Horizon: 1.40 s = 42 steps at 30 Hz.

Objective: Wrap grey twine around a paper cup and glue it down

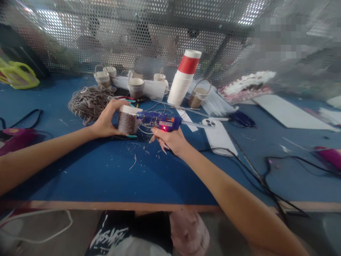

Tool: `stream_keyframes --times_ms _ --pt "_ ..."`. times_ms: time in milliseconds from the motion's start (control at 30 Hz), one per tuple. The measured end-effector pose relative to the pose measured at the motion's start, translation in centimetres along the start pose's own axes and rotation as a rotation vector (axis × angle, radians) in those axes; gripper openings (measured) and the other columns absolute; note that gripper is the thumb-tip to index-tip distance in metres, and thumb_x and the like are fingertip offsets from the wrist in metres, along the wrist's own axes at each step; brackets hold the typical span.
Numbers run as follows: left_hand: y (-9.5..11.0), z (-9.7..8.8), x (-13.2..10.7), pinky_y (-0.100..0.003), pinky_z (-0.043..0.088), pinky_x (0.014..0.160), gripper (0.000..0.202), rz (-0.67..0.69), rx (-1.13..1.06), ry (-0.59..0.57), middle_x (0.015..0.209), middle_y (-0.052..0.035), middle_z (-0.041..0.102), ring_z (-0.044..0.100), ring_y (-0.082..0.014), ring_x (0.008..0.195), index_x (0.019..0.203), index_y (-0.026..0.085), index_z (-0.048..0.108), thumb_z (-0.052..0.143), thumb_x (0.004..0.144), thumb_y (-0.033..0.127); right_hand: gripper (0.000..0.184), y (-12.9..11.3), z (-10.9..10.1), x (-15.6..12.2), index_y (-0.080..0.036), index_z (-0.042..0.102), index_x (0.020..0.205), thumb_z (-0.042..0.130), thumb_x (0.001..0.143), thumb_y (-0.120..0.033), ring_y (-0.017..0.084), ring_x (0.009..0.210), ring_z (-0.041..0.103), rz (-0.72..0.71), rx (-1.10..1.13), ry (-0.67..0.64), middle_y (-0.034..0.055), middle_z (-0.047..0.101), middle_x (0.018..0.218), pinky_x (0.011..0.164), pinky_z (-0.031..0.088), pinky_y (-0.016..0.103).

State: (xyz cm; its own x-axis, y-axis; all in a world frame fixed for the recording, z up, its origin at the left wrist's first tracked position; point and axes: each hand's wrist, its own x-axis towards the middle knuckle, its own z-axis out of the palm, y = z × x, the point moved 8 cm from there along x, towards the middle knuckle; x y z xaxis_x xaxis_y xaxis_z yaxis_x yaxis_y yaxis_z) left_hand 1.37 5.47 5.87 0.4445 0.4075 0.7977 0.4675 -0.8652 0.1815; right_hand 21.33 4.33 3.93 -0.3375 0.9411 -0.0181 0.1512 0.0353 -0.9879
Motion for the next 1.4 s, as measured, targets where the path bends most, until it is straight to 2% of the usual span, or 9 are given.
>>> stream_keyframes --times_ms 200,600,1200,1400 --pt "-0.01 0.04 0.01 -0.047 0.054 0.100 0.096 -0.002 -0.047 -0.024 0.129 -0.0145 0.061 0.062 -0.0315 0.119 0.141 0.023 0.043 0.081 0.065 0.068 0.036 -0.04 -0.06 0.04 -0.023 0.051 0.046 0.069 0.074 -0.038 0.005 0.025 0.035 -0.018 -0.034 0.003 -0.0084 0.037 0.030 0.027 0.032 0.021" --pt "-0.12 0.02 0.05 -0.048 0.053 0.100 0.097 -0.030 -0.034 -0.037 0.130 -0.0152 0.061 0.061 -0.0326 0.121 0.139 0.023 0.043 0.081 0.063 0.069 0.037 -0.08 -0.08 -0.03 -0.022 0.051 0.045 0.071 0.072 -0.037 0.006 0.024 0.035 -0.008 -0.033 0.006 -0.0083 0.037 0.030 0.027 0.035 0.022" --pt "-0.27 -0.17 -0.06 -0.046 0.057 0.097 0.096 -0.033 -0.060 -0.022 0.129 -0.0146 0.060 0.061 -0.0312 0.121 0.141 0.024 0.041 0.078 0.066 0.071 0.040 -0.01 -0.22 -0.02 -0.024 0.046 0.044 0.069 0.074 -0.035 0.006 0.025 0.034 -0.023 -0.050 0.003 -0.0083 0.036 0.031 0.029 0.034 0.023" --pt "-0.29 -0.25 -0.07 -0.044 0.057 0.095 0.093 -0.041 -0.071 -0.002 0.128 -0.0152 0.060 0.062 -0.0300 0.118 0.139 0.023 0.043 0.075 0.068 0.073 0.038 -0.01 -0.45 -0.03 -0.023 0.049 0.044 0.065 0.077 -0.030 0.007 0.026 0.035 -0.040 -0.058 0.008 -0.0074 0.036 0.032 0.030 0.035 0.025"
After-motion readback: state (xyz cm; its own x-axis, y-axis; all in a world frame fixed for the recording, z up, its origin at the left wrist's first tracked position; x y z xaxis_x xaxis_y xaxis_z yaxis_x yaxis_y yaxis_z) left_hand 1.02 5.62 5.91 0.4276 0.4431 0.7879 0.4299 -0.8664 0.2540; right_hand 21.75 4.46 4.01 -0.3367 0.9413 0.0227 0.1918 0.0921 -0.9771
